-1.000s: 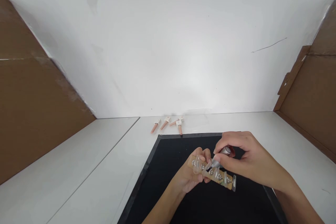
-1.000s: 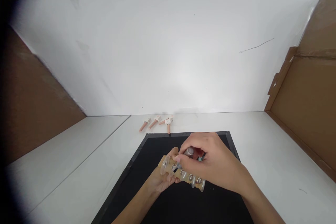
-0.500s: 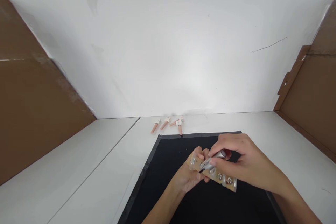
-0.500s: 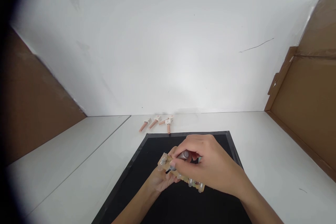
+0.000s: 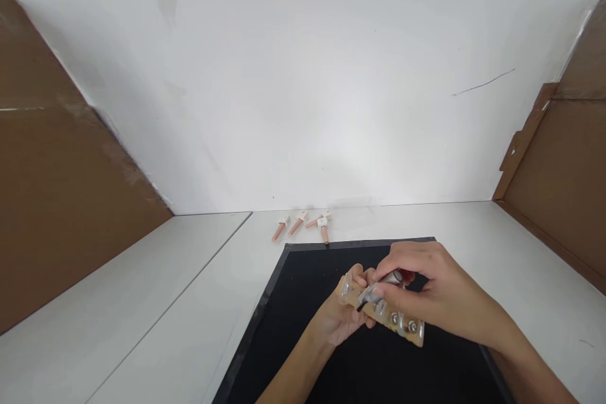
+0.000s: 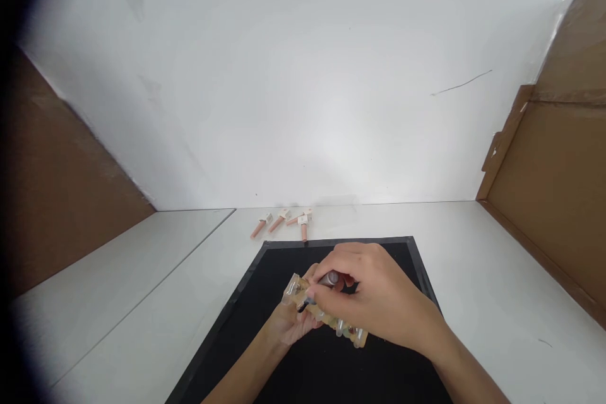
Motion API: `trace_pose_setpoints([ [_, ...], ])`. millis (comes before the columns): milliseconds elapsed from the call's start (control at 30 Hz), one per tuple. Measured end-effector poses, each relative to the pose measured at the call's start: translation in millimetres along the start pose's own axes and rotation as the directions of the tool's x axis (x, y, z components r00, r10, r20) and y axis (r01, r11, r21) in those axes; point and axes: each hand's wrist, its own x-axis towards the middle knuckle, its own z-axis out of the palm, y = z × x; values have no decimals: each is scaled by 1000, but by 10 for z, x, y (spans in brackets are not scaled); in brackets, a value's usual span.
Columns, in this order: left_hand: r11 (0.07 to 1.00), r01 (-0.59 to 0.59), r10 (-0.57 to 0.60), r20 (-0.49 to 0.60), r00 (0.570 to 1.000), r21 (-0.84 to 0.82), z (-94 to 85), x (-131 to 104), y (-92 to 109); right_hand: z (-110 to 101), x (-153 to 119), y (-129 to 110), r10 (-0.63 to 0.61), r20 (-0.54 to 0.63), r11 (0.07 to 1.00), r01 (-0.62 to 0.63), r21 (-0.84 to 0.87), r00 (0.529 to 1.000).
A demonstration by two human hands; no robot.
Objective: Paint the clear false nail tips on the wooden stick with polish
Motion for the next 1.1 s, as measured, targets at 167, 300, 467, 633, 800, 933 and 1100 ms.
trace_pose_setpoints([
  [167, 998, -33, 36, 70, 997, -45, -52, -33, -31, -5, -11, 21, 14, -61, 999, -17, -50, 998],
  [300, 999, -27, 29, 53, 998, -24, -68, -38, -23, -6, -8, -6, -15, -48, 1000, 13, -28, 999],
  [467, 1000, -10, 10, 32, 999, 10, -40, -31, -12, -13, 8, -15, 15, -14, 999, -15, -39, 1000],
  [633, 999, -27, 29, 85, 996, -17, -84, -41, -41, -118, -41, 10, 54, -98, 996, -61, -68, 994],
  [800, 999, -25, 23, 83, 996, 25, -103, -43, -58, -118, -41, -18, 29, -39, 999, -30, -15, 999],
  [933, 998, -36, 33, 61, 998, 47, -109, -46, -66, -61, -15, 5, 68, 38, 997, -67, -28, 997],
  [1100, 1000, -24, 23, 89, 996, 16, -146, -35, -73, -99, -21, 32, 96, -34, 994, -98, -56, 995],
])
